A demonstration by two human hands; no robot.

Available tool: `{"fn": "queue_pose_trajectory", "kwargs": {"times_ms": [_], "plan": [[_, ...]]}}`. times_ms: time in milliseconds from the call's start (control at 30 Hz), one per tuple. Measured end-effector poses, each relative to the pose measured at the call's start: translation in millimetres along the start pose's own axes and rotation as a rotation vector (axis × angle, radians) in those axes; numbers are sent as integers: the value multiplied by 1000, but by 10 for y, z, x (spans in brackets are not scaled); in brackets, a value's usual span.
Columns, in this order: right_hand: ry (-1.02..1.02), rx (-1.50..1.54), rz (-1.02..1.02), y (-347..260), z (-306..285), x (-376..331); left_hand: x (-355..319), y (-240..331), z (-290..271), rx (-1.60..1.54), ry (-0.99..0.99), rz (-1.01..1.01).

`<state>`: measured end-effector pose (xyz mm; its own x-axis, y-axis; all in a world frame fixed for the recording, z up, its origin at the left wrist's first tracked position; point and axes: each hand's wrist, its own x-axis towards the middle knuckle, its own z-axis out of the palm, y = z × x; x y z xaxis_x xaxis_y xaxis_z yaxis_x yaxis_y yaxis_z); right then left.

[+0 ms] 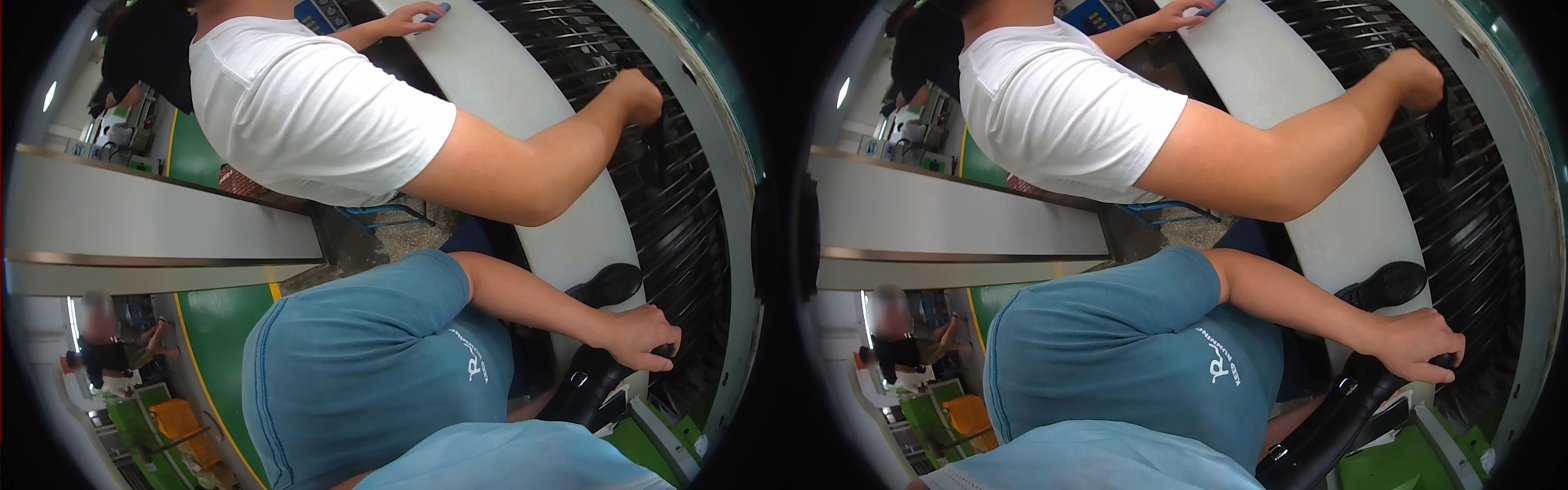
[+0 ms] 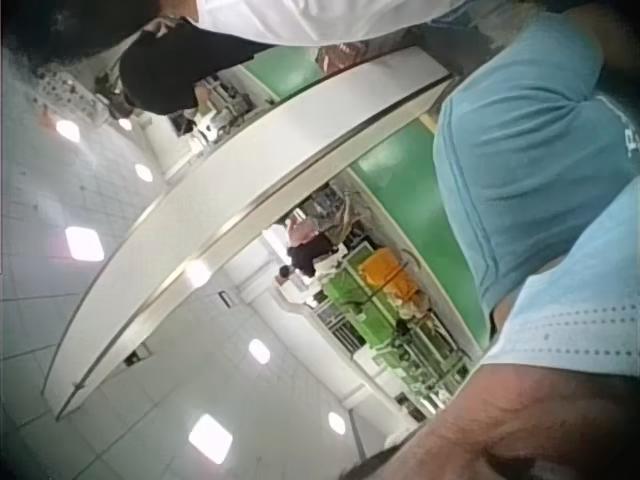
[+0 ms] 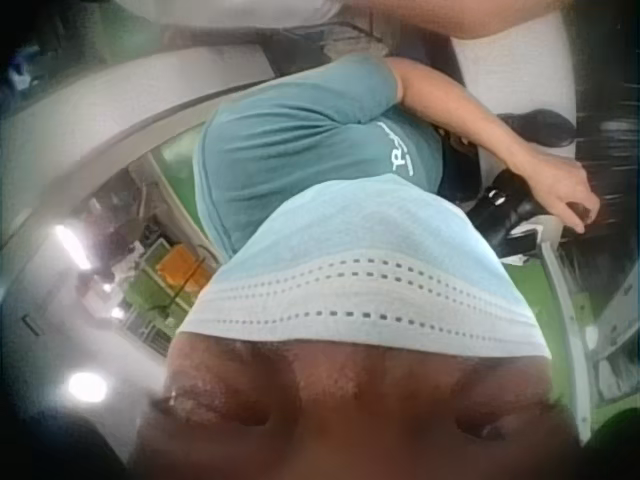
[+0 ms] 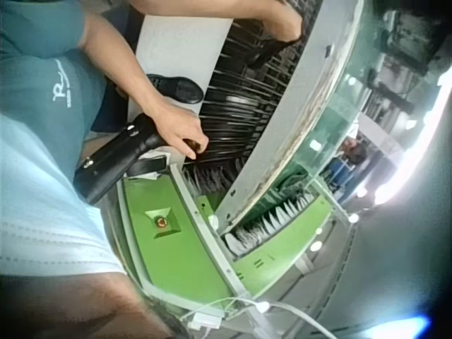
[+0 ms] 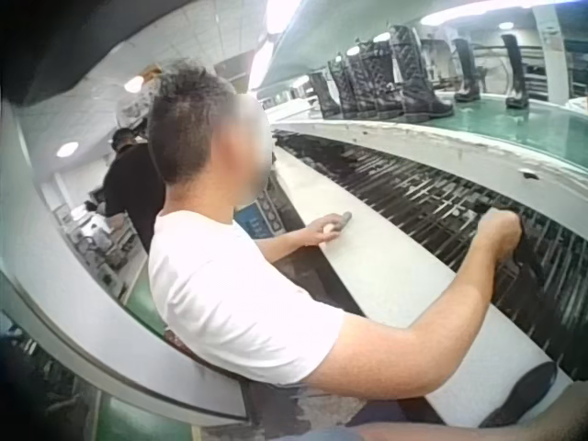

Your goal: The recorder is inspecting and placing black boots onto a conveyor belt in a shoe manufacturing facility.

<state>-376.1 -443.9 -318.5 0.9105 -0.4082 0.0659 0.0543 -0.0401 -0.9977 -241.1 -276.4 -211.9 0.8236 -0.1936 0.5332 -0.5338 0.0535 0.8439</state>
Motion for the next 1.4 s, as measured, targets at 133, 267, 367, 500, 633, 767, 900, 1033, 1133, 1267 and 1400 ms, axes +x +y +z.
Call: {"fn": "queue_pose_trajectory", "kwargs": {"times_ms": [133, 267, 367, 500, 633, 767, 900, 1033, 1133, 1267, 1400], "plan": [[-34, -28, -10, 49, 36, 29, 6, -7, 24, 23, 38, 76], [-50, -50, -27, 133, 45, 52, 56, -46, -23, 41, 26, -33], [-62, -74, -39, 187, 62, 60, 129, -98, -154, -48, 124, -66], [-87, -125, -51, 209, 180, 42, 248, -155, -412, -64, 272, -155], [-235, -417, 134, 221, 339, -2, 285, -90, -478, -109, 265, -191], [-369, -330, -87, 328, 409, -36, 230, 74, -382, 187, 89, -145], [-483, -182, 221, 397, 459, -55, 204, 224, -382, 69, 92, 29], [-436, -205, 136, 191, 594, -207, 196, 293, -468, 42, -52, 44], [-244, -506, -204, -87, 690, -390, 198, 301, -463, -76, -121, -37], [12, -731, -622, -302, 828, -484, 190, 257, -463, -166, -97, 19], [7, -725, -609, -351, 869, -476, 181, 161, -483, 7, -164, -95]]}}
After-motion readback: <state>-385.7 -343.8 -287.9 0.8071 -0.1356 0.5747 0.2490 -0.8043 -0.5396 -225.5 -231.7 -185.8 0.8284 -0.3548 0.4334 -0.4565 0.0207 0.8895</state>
